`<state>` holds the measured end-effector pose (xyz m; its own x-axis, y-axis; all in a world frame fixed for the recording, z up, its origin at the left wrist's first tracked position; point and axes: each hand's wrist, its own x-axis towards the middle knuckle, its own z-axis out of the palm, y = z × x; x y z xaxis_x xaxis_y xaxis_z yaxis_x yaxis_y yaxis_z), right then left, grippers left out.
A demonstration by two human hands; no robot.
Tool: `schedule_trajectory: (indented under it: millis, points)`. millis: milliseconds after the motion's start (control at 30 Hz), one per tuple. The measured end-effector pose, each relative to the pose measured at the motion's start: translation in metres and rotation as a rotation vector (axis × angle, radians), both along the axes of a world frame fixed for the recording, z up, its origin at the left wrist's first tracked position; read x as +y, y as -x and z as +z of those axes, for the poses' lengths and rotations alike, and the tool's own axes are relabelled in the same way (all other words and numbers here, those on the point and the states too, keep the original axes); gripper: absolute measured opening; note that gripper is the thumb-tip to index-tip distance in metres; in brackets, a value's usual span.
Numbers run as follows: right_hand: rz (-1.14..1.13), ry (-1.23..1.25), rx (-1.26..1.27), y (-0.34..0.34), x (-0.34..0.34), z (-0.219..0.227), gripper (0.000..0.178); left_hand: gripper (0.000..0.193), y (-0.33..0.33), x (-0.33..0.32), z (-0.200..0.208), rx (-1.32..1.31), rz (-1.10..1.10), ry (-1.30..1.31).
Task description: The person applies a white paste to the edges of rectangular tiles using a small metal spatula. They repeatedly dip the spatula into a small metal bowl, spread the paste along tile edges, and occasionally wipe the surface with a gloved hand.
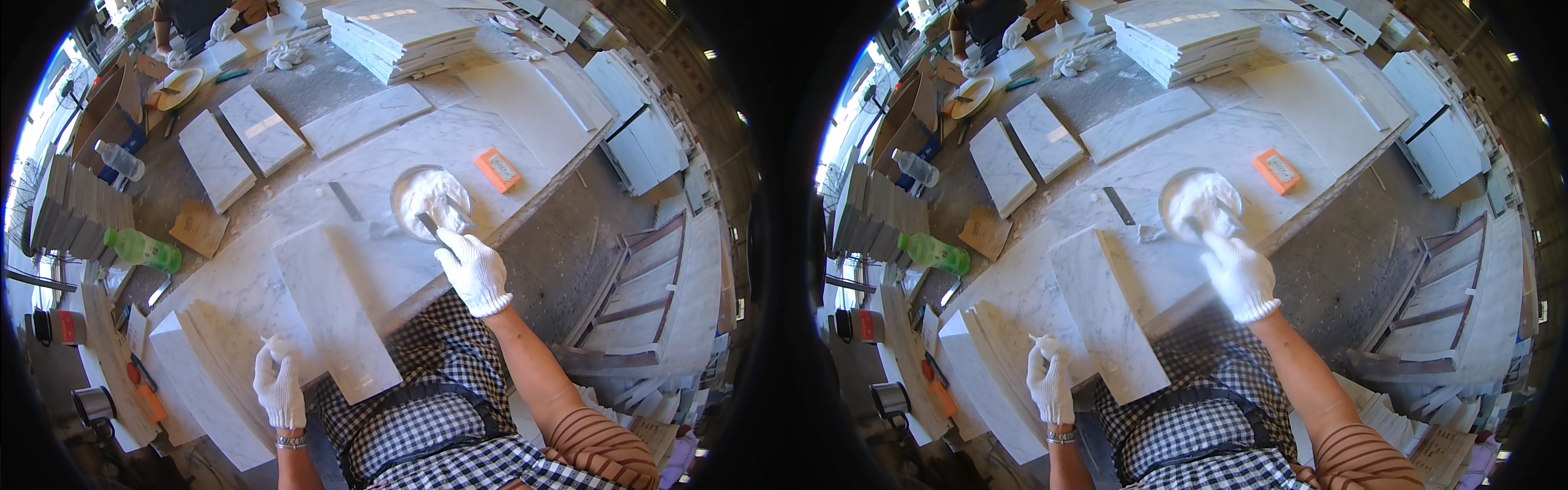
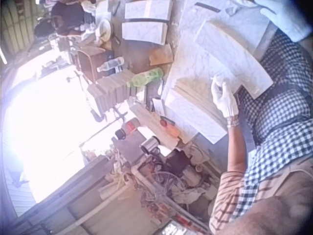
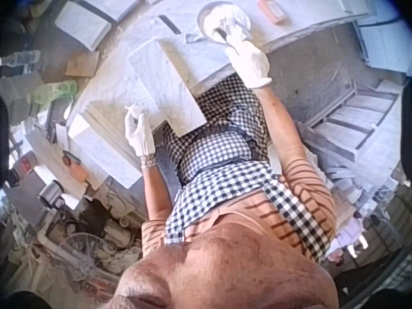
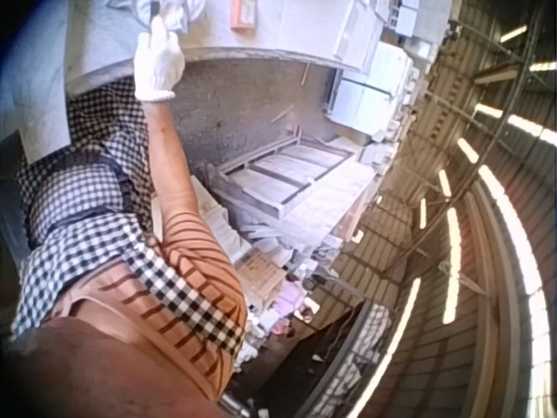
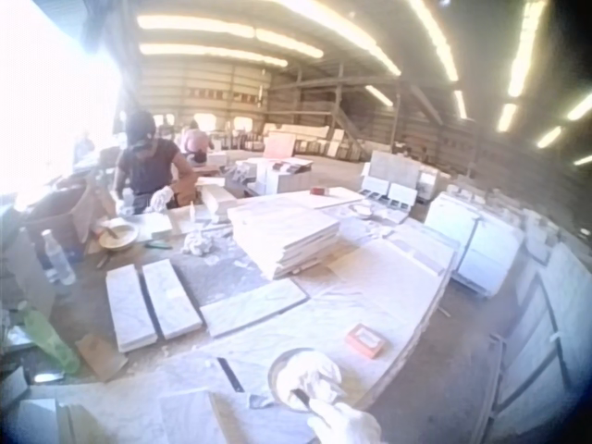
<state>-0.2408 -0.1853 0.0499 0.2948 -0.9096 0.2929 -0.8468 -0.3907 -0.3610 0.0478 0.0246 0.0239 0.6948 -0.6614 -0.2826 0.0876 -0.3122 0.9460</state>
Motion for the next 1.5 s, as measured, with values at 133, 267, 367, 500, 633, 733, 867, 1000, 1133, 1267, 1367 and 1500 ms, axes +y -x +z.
schedule_trajectory:
  millis: [133,267,367,500,633,733,867,1000,1133,1267,1367,1500]
  points:
    - [-0.016,0.009,0.003,-0.002,0.000,0.001,0.033,0.033,-0.001,-0.002,0.003,-0.049,0.001,-0.071]
    - [-0.023,0.035,0.000,-0.001,0.006,0.003,0.031,0.033,-0.001,-0.005,0.007,-0.002,0.001,-0.084]
    - [-0.020,0.051,0.003,-0.001,0.010,0.005,0.031,0.033,-0.001,-0.008,0.008,-0.013,-0.002,-0.091]
    - [0.022,0.053,0.018,-0.004,0.013,0.008,0.031,0.035,-0.004,-0.013,0.007,-0.081,-0.021,-0.150]
    - [0.061,0.035,-0.021,-0.012,0.022,0.014,0.032,0.037,-0.006,-0.017,0.005,-0.068,-0.040,-0.160]
    - [0.096,0.013,-0.045,-0.025,0.030,0.017,0.033,0.038,-0.006,-0.023,0.003,-0.066,-0.052,-0.153]
    - [0.188,0.073,-0.073,-0.050,0.034,0.013,0.033,0.038,-0.007,-0.029,0.003,-0.093,-0.078,-0.159]
    - [0.303,0.100,-0.059,-0.074,0.036,0.005,0.032,0.038,-0.007,-0.030,0.007,-0.121,-0.104,-0.200]
    - [0.368,0.056,-0.026,-0.097,0.038,0.001,0.037,0.038,-0.007,-0.032,0.013,-0.080,-0.108,-0.188]
    - [0.452,0.079,0.022,-0.116,0.034,0.000,0.040,0.038,-0.008,-0.036,0.018,-0.070,-0.119,-0.218]
    - [0.448,0.082,0.049,-0.122,0.030,0.001,0.039,0.038,-0.007,-0.039,0.021,-0.060,-0.130,-0.237]
    - [0.391,0.013,0.001,-0.123,0.027,0.002,0.038,0.040,-0.008,-0.044,0.024,-0.077,-0.149,-0.286]
